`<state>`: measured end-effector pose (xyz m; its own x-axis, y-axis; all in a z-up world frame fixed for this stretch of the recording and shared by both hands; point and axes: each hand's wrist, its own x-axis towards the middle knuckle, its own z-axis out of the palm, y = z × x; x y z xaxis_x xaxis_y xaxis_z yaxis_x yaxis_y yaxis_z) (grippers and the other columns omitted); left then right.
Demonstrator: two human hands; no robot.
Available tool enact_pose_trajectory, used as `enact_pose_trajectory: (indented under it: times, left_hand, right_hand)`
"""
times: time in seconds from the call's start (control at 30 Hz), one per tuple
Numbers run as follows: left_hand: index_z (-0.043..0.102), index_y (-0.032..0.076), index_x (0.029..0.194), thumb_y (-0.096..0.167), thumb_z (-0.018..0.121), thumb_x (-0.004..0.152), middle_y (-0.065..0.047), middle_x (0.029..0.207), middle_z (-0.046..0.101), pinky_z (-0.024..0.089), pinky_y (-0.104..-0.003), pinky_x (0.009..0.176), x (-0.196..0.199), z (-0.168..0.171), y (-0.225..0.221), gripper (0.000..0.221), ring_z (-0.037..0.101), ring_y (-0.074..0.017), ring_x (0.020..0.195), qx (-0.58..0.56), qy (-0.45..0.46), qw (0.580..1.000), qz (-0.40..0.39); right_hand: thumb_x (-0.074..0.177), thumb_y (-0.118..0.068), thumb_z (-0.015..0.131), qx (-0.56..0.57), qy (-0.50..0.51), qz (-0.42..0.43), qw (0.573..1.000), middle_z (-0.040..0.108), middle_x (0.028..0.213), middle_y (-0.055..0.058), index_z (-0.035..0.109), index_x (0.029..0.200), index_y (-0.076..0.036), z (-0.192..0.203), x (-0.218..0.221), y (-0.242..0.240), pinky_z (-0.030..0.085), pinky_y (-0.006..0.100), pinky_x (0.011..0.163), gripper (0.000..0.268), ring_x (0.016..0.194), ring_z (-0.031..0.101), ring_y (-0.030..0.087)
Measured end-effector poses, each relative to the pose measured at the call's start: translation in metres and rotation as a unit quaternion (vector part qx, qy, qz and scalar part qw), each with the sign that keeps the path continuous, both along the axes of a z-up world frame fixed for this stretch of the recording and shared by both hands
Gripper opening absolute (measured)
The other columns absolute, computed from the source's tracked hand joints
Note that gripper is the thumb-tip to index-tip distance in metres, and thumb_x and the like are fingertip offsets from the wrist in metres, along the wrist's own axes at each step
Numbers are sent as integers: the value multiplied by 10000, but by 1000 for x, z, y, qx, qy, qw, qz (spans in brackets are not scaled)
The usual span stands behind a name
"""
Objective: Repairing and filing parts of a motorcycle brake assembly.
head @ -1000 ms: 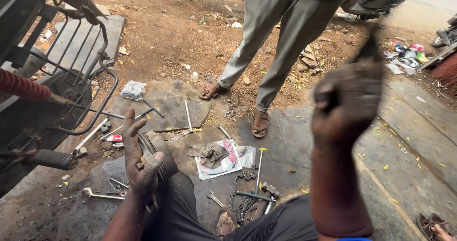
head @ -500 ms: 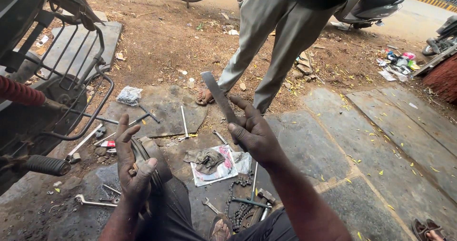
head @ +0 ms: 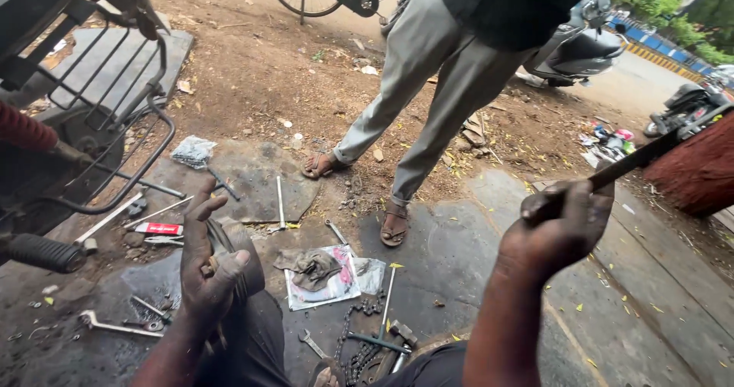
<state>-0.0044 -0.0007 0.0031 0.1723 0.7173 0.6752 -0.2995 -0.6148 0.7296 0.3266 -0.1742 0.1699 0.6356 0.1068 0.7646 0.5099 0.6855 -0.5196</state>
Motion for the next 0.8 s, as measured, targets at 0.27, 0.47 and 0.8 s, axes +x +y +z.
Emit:
enact_pose_trajectory:
  times: [0.27,0.47,0.8]
  left_hand:
    - [320,22,1556,315,654,848,-229,1692,308,154,-490,1342,8,-5,7,836,255,-343,1622,-9,-12,1000,-22]
    - [306,22,1570,271,690,835,-203,1627,383,222,-454,1316,8,-14,15,866,348,-317,1569,-27,-18,999,-27]
    - [473,14,1447,316,673,809,-130,1402,586,379,-373,1098,5,-23,40,734,528,-228,1301,-32,-13,999,-16]
  right_hand:
    - [1069,-84,599,-94,30,115,989,593,823,32,547,1415,-45,11,-21,-15,435,227,541,351,652,540,81]
    - [1107,-79,693,62,100,43,992,605,836,64,536,983,-40,-11,32,-78,420,238,514,204,648,568,130]
    - [1052,-69,670,-37,-218,52,974,643,814,40,593,1153,-28,-9,-16,34,478,269,553,132,647,624,129]
